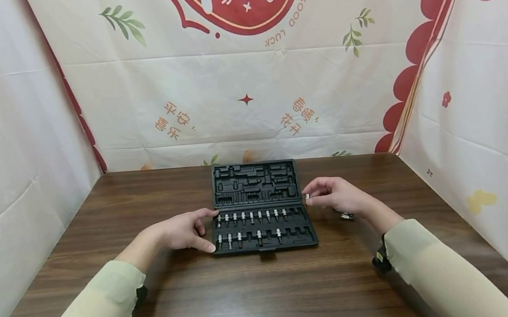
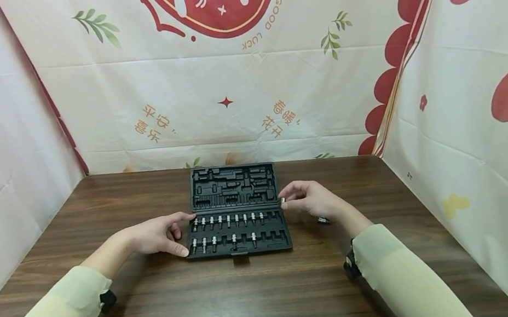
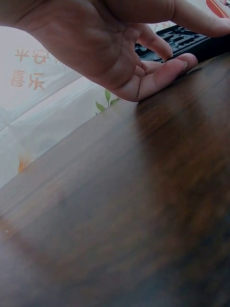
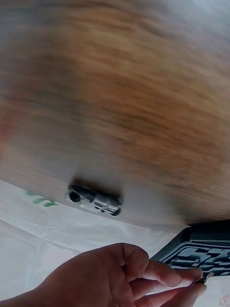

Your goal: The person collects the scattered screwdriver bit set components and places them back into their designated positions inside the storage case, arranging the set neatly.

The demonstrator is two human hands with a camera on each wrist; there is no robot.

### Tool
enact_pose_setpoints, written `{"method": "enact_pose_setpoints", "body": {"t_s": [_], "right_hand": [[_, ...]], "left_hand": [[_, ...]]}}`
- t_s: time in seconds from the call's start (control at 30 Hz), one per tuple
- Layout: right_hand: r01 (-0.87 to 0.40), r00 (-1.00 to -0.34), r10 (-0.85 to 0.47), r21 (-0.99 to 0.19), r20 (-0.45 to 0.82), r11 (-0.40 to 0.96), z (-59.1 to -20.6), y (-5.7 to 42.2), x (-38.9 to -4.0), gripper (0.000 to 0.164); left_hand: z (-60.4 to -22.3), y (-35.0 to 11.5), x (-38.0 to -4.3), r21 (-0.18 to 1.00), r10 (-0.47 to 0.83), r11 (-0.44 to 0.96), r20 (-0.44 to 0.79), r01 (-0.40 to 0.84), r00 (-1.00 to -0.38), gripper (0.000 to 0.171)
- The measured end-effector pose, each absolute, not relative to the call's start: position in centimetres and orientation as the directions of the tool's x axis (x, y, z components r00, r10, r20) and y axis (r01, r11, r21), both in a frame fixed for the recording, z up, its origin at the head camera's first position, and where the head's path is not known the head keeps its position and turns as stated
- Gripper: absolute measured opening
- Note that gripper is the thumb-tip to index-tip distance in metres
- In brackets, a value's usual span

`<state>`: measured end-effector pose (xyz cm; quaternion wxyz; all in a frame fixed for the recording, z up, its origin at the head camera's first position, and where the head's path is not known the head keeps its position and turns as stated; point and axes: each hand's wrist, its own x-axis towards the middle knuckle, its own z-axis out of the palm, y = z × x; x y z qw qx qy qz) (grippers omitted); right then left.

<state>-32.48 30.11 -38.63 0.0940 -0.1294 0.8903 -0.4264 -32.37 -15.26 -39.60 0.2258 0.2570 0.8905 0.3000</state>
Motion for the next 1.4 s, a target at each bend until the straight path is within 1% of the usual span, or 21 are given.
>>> {"method": "enact_pose_setpoints", "body": {"t_s": [0.13,0.4,0.6,0.77,1.0,1.23,1.4], "right_hand": [[-0.154,-0.945,-0.321,-0.768,-0.069,0.621,-38.9,29.3,-32.5,0.032],[-0.157,-0.927,-0.362,-0.779,-0.095,0.607,-39.8,28.3,-33.1,0.025],[-0.182,-0.926,-0.366,-0.743,-0.091,0.644,-40.2,27.7,-33.4,0.021],[-0.196,-0.932,-0.354,-0.714,-0.078,0.673,-40.1,27.2,-33.5,0.019],[-0.23,-0.925,-0.374,-0.679,-0.071,0.697,-40.2,26.9,-33.8,0.021],[-0.215,-0.927,-0.363,-0.654,-0.098,0.725,-40.2,26.6,-33.9,0.02],[-0.191,-0.932,-0.345,-0.659,-0.112,0.728,-40.2,26.4,-33.9,0.021]], "left_hand": [[-39.6,-15.2,-32.4,0.653,0.591,0.689,-0.255,0.315,-0.766,0.095],[-39.4,-15.1,-32.2,0.649,0.587,0.694,-0.26,0.312,-0.767,0.096],[-39.5,-15.1,-32.3,0.653,0.588,0.691,-0.259,0.31,-0.766,0.096],[-39.5,-15.1,-32.3,0.652,0.587,0.692,-0.259,0.31,-0.767,0.096],[-39.4,-15.2,-32.2,0.641,0.596,0.691,-0.243,0.334,-0.766,0.095],[-39.5,-15.2,-32.4,0.644,0.59,0.693,-0.248,0.323,-0.769,0.095],[-39.6,-15.2,-32.4,0.648,0.596,0.687,-0.245,0.328,-0.765,0.095]]}}
